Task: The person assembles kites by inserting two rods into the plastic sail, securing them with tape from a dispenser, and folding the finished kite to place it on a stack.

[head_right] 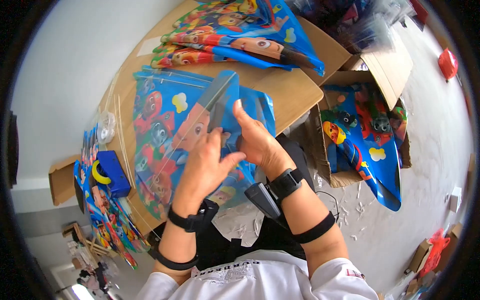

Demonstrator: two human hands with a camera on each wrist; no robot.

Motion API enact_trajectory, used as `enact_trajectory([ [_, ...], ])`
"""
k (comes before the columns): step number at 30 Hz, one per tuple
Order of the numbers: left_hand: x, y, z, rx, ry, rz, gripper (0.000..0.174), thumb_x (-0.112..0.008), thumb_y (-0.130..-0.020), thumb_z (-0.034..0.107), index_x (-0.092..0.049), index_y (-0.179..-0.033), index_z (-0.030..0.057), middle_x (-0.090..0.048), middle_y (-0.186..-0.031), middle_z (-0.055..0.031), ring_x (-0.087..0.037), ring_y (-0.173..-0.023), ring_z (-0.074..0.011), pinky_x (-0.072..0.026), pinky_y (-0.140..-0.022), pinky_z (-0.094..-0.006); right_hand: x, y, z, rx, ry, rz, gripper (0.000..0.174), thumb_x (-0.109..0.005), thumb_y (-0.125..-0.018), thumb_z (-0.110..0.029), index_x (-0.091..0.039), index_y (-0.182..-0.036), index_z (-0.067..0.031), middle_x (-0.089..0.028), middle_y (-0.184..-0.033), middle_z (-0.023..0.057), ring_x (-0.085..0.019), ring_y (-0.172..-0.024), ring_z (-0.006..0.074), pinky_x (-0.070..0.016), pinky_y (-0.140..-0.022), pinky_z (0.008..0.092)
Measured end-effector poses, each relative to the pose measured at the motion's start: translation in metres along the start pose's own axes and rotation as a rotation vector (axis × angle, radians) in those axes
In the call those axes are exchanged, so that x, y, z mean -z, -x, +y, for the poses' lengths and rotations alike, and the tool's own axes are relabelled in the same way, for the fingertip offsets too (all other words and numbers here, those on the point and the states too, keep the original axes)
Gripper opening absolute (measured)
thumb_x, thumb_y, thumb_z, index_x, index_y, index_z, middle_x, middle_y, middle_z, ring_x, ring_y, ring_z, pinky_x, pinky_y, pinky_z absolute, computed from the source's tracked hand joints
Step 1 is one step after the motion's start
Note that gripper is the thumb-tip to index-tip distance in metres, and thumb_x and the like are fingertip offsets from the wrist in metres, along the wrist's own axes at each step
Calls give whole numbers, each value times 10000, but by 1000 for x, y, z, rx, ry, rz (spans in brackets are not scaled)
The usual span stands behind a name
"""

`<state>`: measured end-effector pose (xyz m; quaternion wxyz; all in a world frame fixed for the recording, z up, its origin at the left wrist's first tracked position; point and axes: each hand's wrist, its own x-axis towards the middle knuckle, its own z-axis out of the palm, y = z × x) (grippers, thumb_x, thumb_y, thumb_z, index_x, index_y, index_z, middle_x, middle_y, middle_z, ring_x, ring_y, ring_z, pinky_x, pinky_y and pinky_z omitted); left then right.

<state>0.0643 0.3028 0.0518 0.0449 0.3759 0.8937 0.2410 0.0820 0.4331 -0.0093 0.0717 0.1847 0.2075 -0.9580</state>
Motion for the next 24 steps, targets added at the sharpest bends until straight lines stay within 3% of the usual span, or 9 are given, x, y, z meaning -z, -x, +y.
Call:
enact_trajectory([
  [4,-10,14,-20,-22,188,125,412,-692,-752,196,-536,-1009,-87,-578,-908,-262,-571,-887,-393,-456,-752,-443,16,2,17,-37,-229,-278,620,-424,-901,-542,-434,-1268,-43,-449,-1273,159,-435,-1156,319,-426,-870,506],
  [6,-1,13,-32,66,325,-87,335,-647,-736,80,-537,-1006,-86,-579,-899,-266,-580,-879,-389,-458,-752,-445,23,2,26,-67,-393,-454,677,-402,-892,-578,-391,-1306,-43,-428,-1295,170,-408,-1179,356,-408,-876,528],
  [8,15,7,-26,130,155,-78,298,-578,-713,-13,-549,-1003,-72,-587,-884,-272,-585,-865,-398,-463,-735,-445,8,9,20,-104,-392,-275,586,-455,-920,-446,-357,-1320,-30,-450,-1245,199,-475,-1112,370,-448,-850,538],
  [11,46,-4,-17,125,86,-132,264,-480,-723,-51,-558,-972,-13,-579,-796,-250,-560,-823,-426,-446,-676,-438,13,-3,12,257,-31,167,617,-596,-816,-56,-296,-1355,-48,-386,-1271,280,-599,-917,321,-541,-776,477],
  [15,65,-25,-21,-92,24,-284,198,-476,-723,-47,-564,-899,-23,-578,-825,-257,-558,-839,-427,-446,-674,-439,-9,0,-21,516,422,112,684,-594,-739,44,-324,-1354,-86,-397,-1301,225,-586,-949,281,-568,-703,410],
  [18,66,-48,-27,-77,-147,-474,194,-479,-725,-35,-578,-890,-14,-589,-816,-244,-567,-829,-420,-454,-685,-442,-5,-16,-40,590,526,-8,570,-598,-703,66,-506,-1244,-91,-453,-1284,156,-590,-921,219,-569,-653,325],
  [20,76,-63,-18,-52,-241,-504,194,-497,-716,-25,-586,-887,-9,-596,-826,-237,-575,-826,-409,-458,-680,-441,6,-31,-53,513,878,-233,329,-654,-701,25,-653,-1025,-35,-503,-1245,92,-594,-873,167,-556,-642,276],
  [21,79,-71,-16,-35,-334,-533,195,-516,-706,-16,-594,-884,-5,-603,-837,-230,-584,-822,-398,-462,-674,-441,6,-33,-52,454,842,-138,129,-680,-726,-37,-686,-847,9,-615,-1032,97,-610,-773,145,-546,-622,262],
  [24,74,-96,-31,-125,-694,-255,180,-566,-694,21,-605,-869,17,-603,-846,-197,-584,-838,-361,-467,-676,-422,3,-37,-50,342,862,89,148,-683,-753,-80,-660,-813,54,-638,-786,90,-611,-673,151,-539,-579,263],
])
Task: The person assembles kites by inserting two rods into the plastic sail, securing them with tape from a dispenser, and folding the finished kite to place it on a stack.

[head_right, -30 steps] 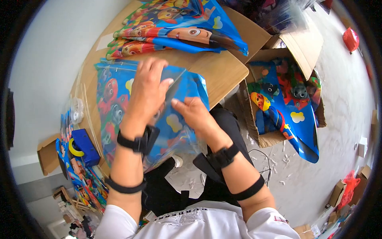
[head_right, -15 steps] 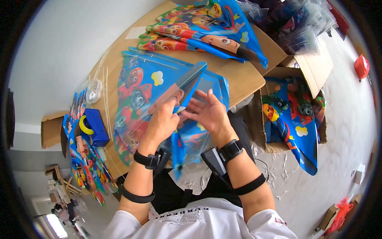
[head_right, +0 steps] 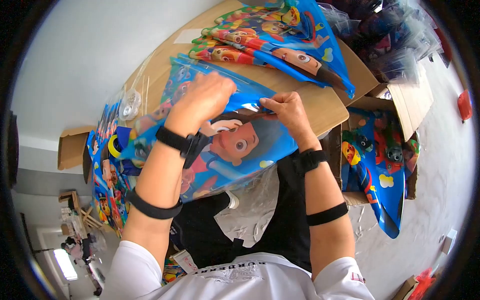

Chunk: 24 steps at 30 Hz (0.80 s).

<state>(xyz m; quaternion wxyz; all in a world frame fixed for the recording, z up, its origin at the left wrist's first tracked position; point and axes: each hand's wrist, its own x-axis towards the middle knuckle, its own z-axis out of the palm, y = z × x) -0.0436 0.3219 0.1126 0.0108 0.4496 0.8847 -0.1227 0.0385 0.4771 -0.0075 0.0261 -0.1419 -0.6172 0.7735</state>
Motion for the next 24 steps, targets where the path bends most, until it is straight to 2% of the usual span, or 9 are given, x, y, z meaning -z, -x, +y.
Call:
enact_trajectory([
  [1,-10,-7,-6,6,2,-2,180,-566,-694,21,-605,-869,17,-603,-846,-197,-584,-838,-361,-467,-676,-422,-2,0,2,-2,2,-6,148,-683,-753,-80,-660,-813,54,-638,-786,90,-611,-673,151,-539,-579,263],
  [3,-33,-17,-17,-93,-180,541,157,-610,-685,56,-597,-840,32,-579,-836,-170,-567,-853,-327,-467,-681,-405,-7,0,8,-51,-127,182,152,-671,-764,-87,-644,-741,61,-599,-641,76,-589,-584,147,-510,-509,263],
  [6,-27,-7,-10,82,-32,534,147,-615,-710,83,-583,-849,46,-547,-845,-134,-536,-886,-312,-458,-742,-408,-6,-8,22,-54,-84,341,160,-676,-749,-82,-621,-700,60,-577,-632,66,-571,-555,144,-479,-458,268],
  [10,-19,46,11,279,475,52,380,-704,-703,204,-552,-988,5,-546,-1084,-159,-501,-1031,-339,-434,-820,-430,-12,-7,15,-73,-213,457,161,-681,-733,-76,-603,-667,48,-558,-607,49,-554,-530,142,-466,-451,285],
  [12,-43,79,21,200,448,326,572,-742,-670,277,-518,-1115,-5,-565,-1101,-186,-528,-1035,-341,-446,-816,-429,-4,-11,21,-71,-265,353,168,-688,-724,-62,-602,-795,63,-584,-685,65,-572,-587,147,-472,-487,297],
  [16,-91,115,8,305,347,61,410,-576,-796,112,-502,-1186,9,-581,-1106,-168,-557,-1007,-321,-438,-847,-428,-7,-8,-9,-157,-366,100,377,-707,-739,-161,-573,-1005,70,-622,-833,105,-572,-680,143,-463,-536,295],
  [19,-101,131,11,273,387,77,333,-498,-807,23,-536,-1137,2,-583,-1101,-166,-560,-998,-316,-457,-819,-413,4,-29,-30,-303,173,-514,641,-627,-810,-433,-494,-1190,66,-646,-991,156,-531,-706,98,-407,-508,226],
  [22,-105,137,15,275,392,175,300,-504,-797,37,-556,-1089,-11,-589,-1072,-168,-564,-970,-323,-467,-799,-405,-31,-45,-39,-352,521,-580,611,-613,-807,-484,-581,-1107,47,-665,-885,125,-474,-579,79,-362,-475,233],
  [24,-110,138,18,305,386,187,304,-508,-790,42,-555,-1085,-14,-588,-1067,-170,-561,-966,-327,-466,-799,-406,-46,-72,-21,-376,638,-668,532,-668,-751,-485,-671,-911,23,-664,-778,94,-489,-545,101,-402,-495,281],
])
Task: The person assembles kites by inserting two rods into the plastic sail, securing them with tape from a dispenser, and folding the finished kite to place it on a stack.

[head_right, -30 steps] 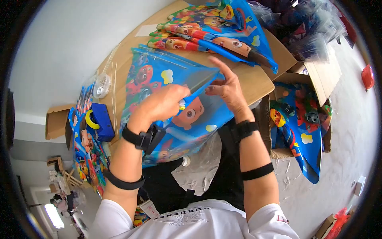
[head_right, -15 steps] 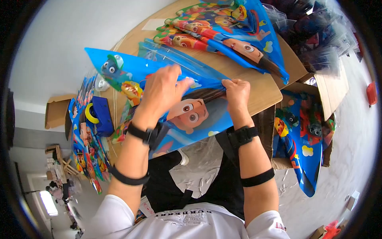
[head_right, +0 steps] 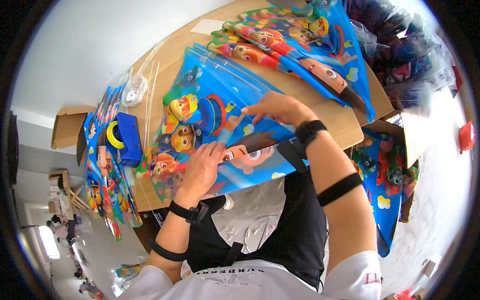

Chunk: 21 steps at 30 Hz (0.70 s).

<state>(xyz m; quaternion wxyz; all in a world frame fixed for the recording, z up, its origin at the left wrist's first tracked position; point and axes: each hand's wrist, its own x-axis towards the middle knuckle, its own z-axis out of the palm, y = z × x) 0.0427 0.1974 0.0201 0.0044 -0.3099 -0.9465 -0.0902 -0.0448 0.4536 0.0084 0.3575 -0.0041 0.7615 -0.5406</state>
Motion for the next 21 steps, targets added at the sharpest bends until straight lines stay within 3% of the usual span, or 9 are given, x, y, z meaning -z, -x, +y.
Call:
enact_trajectory([
  [2,-7,5,-3,21,-6,17,307,-513,-783,47,-554,-1080,-17,-586,-1061,-172,-557,-961,-331,-466,-800,-408,-13,-23,-11,112,233,343,476,-728,-672,-448,-689,-786,13,-649,-717,87,-549,-581,158,-432,-513,327],
  [6,-18,12,-9,6,-44,80,322,-523,-764,50,-558,-1078,-14,-566,-1099,-185,-529,-1016,-334,-459,-818,-406,-29,-37,-34,42,425,329,433,-761,-601,-354,-677,-799,23,-640,-693,96,-593,-623,218,-454,-554,357],
  [10,-23,15,-8,-7,-130,135,340,-530,-768,66,-557,-1099,-7,-561,-1122,-186,-520,-1047,-336,-428,-856,-428,-46,-38,-37,202,551,314,319,-734,-575,-198,-649,-774,36,-632,-692,111,-600,-630,215,-447,-545,359],
  [12,-22,14,-5,11,-157,131,346,-532,-772,75,-557,-1108,-3,-559,-1129,-187,-518,-1055,-334,-411,-876,-437,-57,-34,-42,114,-9,213,301,-734,-560,-141,-640,-783,38,-606,-653,101,-577,-625,187,-446,-554,336],
  [14,-22,11,-4,47,-154,110,342,-533,-784,93,-563,-1114,10,-557,-1140,-177,-511,-1063,-329,-372,-902,-475,-64,-38,-35,143,-147,232,327,-734,-552,-68,-630,-844,35,-605,-720,94,-558,-672,166,-447,-589,306],
  [16,-13,6,-5,47,-196,149,343,-533,-792,103,-563,-1123,18,-552,-1152,-169,-497,-1089,-325,-350,-925,-493,-64,-41,-30,384,-492,427,388,-729,-545,14,-600,-910,35,-586,-789,88,-553,-724,186,-473,-647,317],
  [18,2,-4,-5,29,-256,215,367,-526,-814,140,-545,-1169,49,-523,-1196,-158,-450,-1165,-324,-300,-964,-542,-48,-29,-35,658,-390,599,377,-716,-588,30,-584,-938,-19,-559,-819,45,-528,-801,151,-462,-688,297],
  [19,11,-14,-5,12,-274,247,390,-518,-828,168,-527,-1206,72,-498,-1228,-155,-418,-1214,-326,-272,-980,-572,-40,-18,-41,775,-537,580,331,-693,-615,41,-576,-915,-31,-547,-812,18,-511,-775,118,-455,-690,279],
  [21,33,-40,7,7,-242,329,420,-523,-805,79,-525,-1225,74,-453,-1309,-158,-354,-1281,-324,-240,-1014,-567,-13,-10,-42,884,-507,777,286,-672,-679,24,-568,-938,-42,-526,-808,-17,-487,-757,86,-428,-691,236],
])
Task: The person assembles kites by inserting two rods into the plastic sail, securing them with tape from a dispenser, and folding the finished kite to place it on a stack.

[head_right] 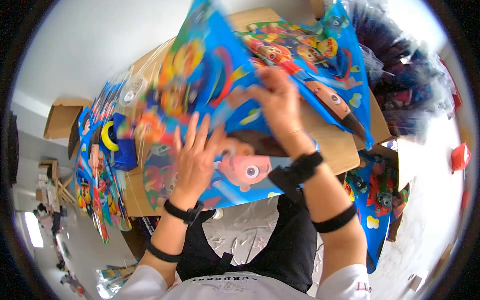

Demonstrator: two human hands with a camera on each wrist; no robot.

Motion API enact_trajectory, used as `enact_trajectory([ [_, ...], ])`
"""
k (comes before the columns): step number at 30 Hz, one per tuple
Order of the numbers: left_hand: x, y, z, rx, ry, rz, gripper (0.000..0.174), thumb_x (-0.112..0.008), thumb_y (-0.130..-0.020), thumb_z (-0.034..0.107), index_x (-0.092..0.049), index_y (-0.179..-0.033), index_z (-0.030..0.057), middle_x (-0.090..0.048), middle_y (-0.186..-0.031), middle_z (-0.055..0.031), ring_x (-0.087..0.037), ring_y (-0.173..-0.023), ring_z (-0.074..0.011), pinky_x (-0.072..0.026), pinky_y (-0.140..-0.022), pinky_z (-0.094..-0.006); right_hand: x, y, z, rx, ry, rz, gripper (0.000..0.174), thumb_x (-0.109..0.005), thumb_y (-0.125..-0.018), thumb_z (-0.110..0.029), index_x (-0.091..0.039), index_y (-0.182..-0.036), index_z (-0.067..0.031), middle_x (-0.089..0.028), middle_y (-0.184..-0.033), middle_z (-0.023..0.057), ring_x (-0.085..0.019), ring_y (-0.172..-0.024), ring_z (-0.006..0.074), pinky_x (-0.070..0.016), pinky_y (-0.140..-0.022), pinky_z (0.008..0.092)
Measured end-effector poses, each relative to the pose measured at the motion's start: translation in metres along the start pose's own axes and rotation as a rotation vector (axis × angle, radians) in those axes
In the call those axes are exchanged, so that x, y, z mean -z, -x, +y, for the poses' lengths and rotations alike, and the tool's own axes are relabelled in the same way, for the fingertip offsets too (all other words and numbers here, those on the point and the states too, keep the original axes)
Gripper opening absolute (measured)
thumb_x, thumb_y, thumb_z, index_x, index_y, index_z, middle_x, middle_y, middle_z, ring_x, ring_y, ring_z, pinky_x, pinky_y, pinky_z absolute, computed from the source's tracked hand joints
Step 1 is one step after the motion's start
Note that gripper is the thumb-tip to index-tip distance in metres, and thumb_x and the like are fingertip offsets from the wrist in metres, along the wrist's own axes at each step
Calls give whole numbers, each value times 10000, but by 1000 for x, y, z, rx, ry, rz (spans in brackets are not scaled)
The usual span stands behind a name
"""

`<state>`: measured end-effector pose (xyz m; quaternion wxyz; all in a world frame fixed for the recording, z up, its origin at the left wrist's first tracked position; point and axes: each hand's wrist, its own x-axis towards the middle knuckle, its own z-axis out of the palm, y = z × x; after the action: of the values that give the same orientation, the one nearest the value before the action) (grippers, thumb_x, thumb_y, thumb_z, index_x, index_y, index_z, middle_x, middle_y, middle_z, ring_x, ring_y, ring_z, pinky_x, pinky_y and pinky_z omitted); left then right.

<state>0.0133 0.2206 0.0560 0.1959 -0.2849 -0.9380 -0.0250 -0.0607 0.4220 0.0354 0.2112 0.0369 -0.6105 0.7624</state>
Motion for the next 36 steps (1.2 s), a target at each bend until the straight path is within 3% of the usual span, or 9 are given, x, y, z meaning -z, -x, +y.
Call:
enact_trajectory([
  [6,-17,-23,-8,59,127,72,526,-578,-770,54,-459,-1280,106,-372,-1371,-175,-307,-1302,-347,-254,-1000,-564,117,-69,-22,125,341,328,321,-669,-768,-9,-571,-1071,31,-621,-976,76,-580,-871,141,-453,-780,258],
  [10,-38,10,-74,312,270,75,367,-605,-754,27,-531,-1112,52,-524,-1113,-169,-502,-1058,-342,-406,-890,-417,230,-104,24,73,602,423,363,-655,-792,-37,-545,-1128,43,-612,-1047,112,-573,-934,155,-444,-820,259],
  [12,-57,30,-131,520,247,148,238,-601,-776,46,-553,-1009,31,-569,-953,-162,-557,-909,-341,-453,-797,-399,250,-102,32,32,663,439,369,-637,-801,-30,-533,-1148,42,-607,-1068,123,-571,-951,166,-443,-831,270],
  [14,-59,39,-187,710,154,70,123,-602,-769,70,-575,-875,14,-589,-826,-210,-566,-807,-400,-456,-700,-460,274,-103,46,8,690,413,418,-648,-806,-86,-516,-1183,40,-607,-1068,130,-576,-947,183,-443,-840,290],
  [18,-57,47,-243,843,-7,-89,193,-663,-746,126,-593,-840,-26,-613,-867,-247,-586,-857,-422,-462,-730,-477,284,-106,43,-91,1069,430,596,-689,-786,-320,-496,-1222,38,-612,-1084,169,-586,-957,208,-445,-836,311],
  [20,-61,48,-253,955,-12,-290,199,-640,-754,135,-622,-873,-23,-617,-944,-254,-584,-920,-424,-472,-781,-462,291,-112,39,-88,1099,472,600,-683,-791,-335,-497,-1224,35,-613,-1084,170,-588,-955,208,-449,-827,304],
  [24,-72,45,-249,1064,-17,-259,180,-569,-773,102,-623,-895,-20,-621,-969,-242,-586,-938,-417,-475,-801,-463,283,-112,23,-46,1075,493,620,-696,-785,-344,-493,-1224,44,-607,-1080,158,-590,-960,200,-466,-797,288],
  [31,-61,44,-238,941,-76,-305,219,-512,-769,53,-581,-956,-38,-607,-999,-255,-591,-935,-414,-484,-803,-461,236,-97,11,163,1026,544,442,-698,-792,-250,-589,-1118,28,-630,-1029,112,-594,-932,170,-461,-812,279],
  [36,-34,79,-194,689,-115,-211,174,-523,-748,3,-490,-916,-25,-584,-911,-235,-599,-822,-416,-496,-691,-473,110,-18,-17,243,712,232,206,-633,-834,-107,-634,-1000,15,-643,-910,56,-577,-830,100,-461,-757,243],
])
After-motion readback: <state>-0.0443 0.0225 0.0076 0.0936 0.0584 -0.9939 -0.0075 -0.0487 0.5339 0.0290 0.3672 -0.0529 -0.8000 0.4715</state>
